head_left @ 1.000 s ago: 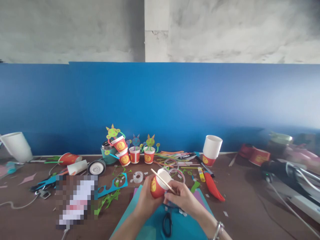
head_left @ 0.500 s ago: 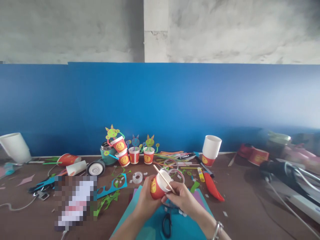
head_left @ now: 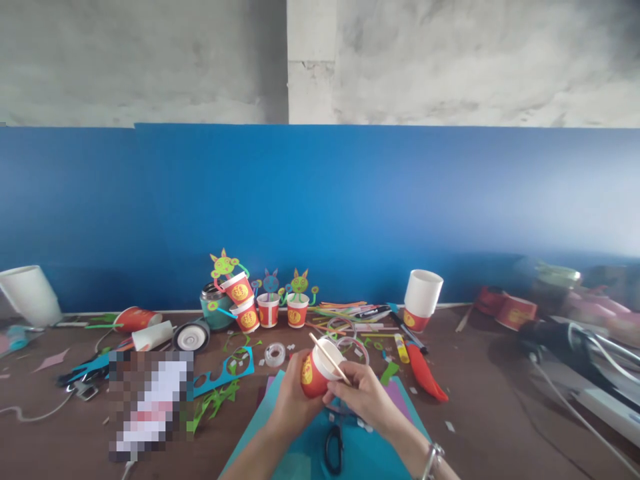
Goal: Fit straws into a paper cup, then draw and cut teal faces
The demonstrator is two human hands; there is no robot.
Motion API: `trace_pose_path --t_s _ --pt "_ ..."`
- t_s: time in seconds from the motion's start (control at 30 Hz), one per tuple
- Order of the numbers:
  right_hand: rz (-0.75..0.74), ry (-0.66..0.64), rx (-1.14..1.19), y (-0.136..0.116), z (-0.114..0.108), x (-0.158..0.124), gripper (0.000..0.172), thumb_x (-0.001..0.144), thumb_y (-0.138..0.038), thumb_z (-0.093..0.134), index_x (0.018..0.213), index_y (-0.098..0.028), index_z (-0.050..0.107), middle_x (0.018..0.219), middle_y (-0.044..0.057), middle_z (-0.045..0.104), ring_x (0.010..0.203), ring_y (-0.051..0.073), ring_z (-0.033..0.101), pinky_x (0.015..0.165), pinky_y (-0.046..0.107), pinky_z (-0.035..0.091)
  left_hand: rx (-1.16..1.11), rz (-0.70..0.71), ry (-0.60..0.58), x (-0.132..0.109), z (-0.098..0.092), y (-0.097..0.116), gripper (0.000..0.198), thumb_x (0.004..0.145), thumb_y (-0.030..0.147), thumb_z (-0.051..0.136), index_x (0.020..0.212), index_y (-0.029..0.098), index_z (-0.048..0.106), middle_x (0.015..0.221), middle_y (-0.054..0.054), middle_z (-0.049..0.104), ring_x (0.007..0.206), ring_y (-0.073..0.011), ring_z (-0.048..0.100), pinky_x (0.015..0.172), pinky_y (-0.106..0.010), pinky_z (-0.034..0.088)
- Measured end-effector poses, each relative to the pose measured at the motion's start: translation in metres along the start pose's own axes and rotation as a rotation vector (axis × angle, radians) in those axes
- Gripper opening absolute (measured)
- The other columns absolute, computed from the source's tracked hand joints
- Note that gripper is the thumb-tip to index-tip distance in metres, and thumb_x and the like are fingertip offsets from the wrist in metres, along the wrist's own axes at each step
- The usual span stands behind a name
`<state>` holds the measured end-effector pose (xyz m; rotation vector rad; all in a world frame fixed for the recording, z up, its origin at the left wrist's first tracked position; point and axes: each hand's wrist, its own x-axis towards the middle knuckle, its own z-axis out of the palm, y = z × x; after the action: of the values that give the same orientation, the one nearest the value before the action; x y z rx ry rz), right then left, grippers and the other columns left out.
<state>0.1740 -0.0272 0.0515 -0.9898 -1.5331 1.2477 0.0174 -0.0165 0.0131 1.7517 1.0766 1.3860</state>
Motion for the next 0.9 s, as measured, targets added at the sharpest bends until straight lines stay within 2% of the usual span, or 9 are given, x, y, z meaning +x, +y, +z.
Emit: trace_pose_path --t_s 0.07,0.2,0.3,0.37,0.47,0.57,0.63,0.77,0.9 --pt "0.002 0.014 -0.027 0.000 0.001 0.000 0.026 0.076 -0.039 0.066 0.069 -0.014 0.065 0.061 0.005 0.071 0.056 0.014 0.059 0.052 0.022 0.042 0.012 0.001 0.002 0.000 0.000 0.002 0.055 0.066 0.028 0.073 0.114 0.017 0.048 0.105 -0.008 0.061 0.096 -0.0240 0.060 0.083 -0.035 0.048" --pt "0.013 0.059 -0.105 -0.004 0.002 -0.001 0.037 0.080 -0.046 0.060 0.064 -0.013 0.064 0.052 0.003 0.066 0.041 0.008 0.044 0.041 0.019 0.027 0.001 -0.006 -0.010 0.001 0.001 0.003 0.052 0.068 0.030 0.073 0.112 0.018 0.049 0.105 -0.008 0.062 0.095 -0.0233 0.060 0.083 -0.034 0.049" --pt "0.014 0.013 -0.028 -0.008 -0.001 -0.002 0.036 0.079 -0.048 0.062 0.088 -0.013 0.066 0.057 0.003 0.068 0.037 0.006 0.035 0.039 0.019 0.021 -0.006 -0.038 0.021 0.002 0.000 0.000 0.052 0.067 0.022 0.071 0.113 0.019 0.048 0.105 -0.008 0.063 0.095 -0.0231 0.061 0.083 -0.034 0.049" --pt "0.002 0.061 0.079 -0.009 -0.007 -0.001 0.039 0.080 -0.048 0.060 0.101 -0.015 0.064 0.052 0.000 0.065 0.037 0.006 0.032 0.038 0.019 0.019 0.009 -0.066 0.062 0.002 0.000 -0.001 0.056 0.065 0.017 0.069 0.115 0.020 0.045 0.108 -0.007 0.063 0.098 -0.0233 0.061 0.085 -0.034 0.049" --pt "-0.051 0.315 0.310 -0.008 -0.022 0.003 0.034 0.081 -0.047 0.058 0.086 -0.015 0.068 0.045 -0.003 0.055 0.038 0.006 0.034 0.037 0.019 0.022 0.029 -0.076 0.078 0.002 -0.001 0.002 0.057 0.065 0.014 0.065 0.117 0.020 0.043 0.110 -0.007 0.062 0.101 -0.0222 0.060 0.088 -0.033 0.047" --pt "-0.048 0.502 0.610 -0.002 -0.039 0.010 0.029 0.072 -0.045 0.065 0.078 -0.017 0.069 0.061 0.000 0.063 0.050 0.011 0.051 0.044 0.021 0.039 0.035 -0.044 0.078 0.001 -0.002 0.008 0.053 0.067 0.014 0.062 0.116 0.020 0.044 0.109 -0.007 0.062 0.101 -0.0209 0.060 0.089 -0.033 0.047" --pt "-0.034 0.562 0.717 0.004 -0.047 0.014 0.028 0.067 -0.045 0.069 0.075 -0.017 0.069 0.062 0.000 0.062 0.057 0.013 0.055 0.051 0.024 0.046 0.035 -0.015 0.087 -0.001 -0.002 0.011 0.053 0.066 0.015 0.062 0.116 0.019 0.045 0.109 -0.007 0.062 0.101 -0.0215 0.060 0.090 -0.034 0.047" --pt "0.025 0.644 0.721 0.016 -0.050 0.019 0.025 0.063 -0.039 0.075 0.072 -0.018 0.067 0.046 -0.006 0.048 0.044 0.010 0.044 0.040 0.021 0.038 0.027 0.034 0.053 -0.003 0.000 0.007 0.055 0.067 0.015 0.063 0.118 0.020 0.046 0.112 -0.009 0.062 0.102 -0.0232 0.059 0.091 -0.037 0.047" --pt "0.067 0.682 0.685 0.020 -0.044 0.019 0.028 0.062 -0.042 0.077 0.070 -0.019 0.064 0.053 -0.003 0.058 0.047 0.010 0.049 0.041 0.020 0.039 0.044 0.058 0.049 -0.006 0.004 -0.002 0.058 0.066 0.016 0.064 0.122 0.019 0.046 0.116 -0.010 0.061 0.108 -0.0250 0.058 0.096 -0.039 0.045"
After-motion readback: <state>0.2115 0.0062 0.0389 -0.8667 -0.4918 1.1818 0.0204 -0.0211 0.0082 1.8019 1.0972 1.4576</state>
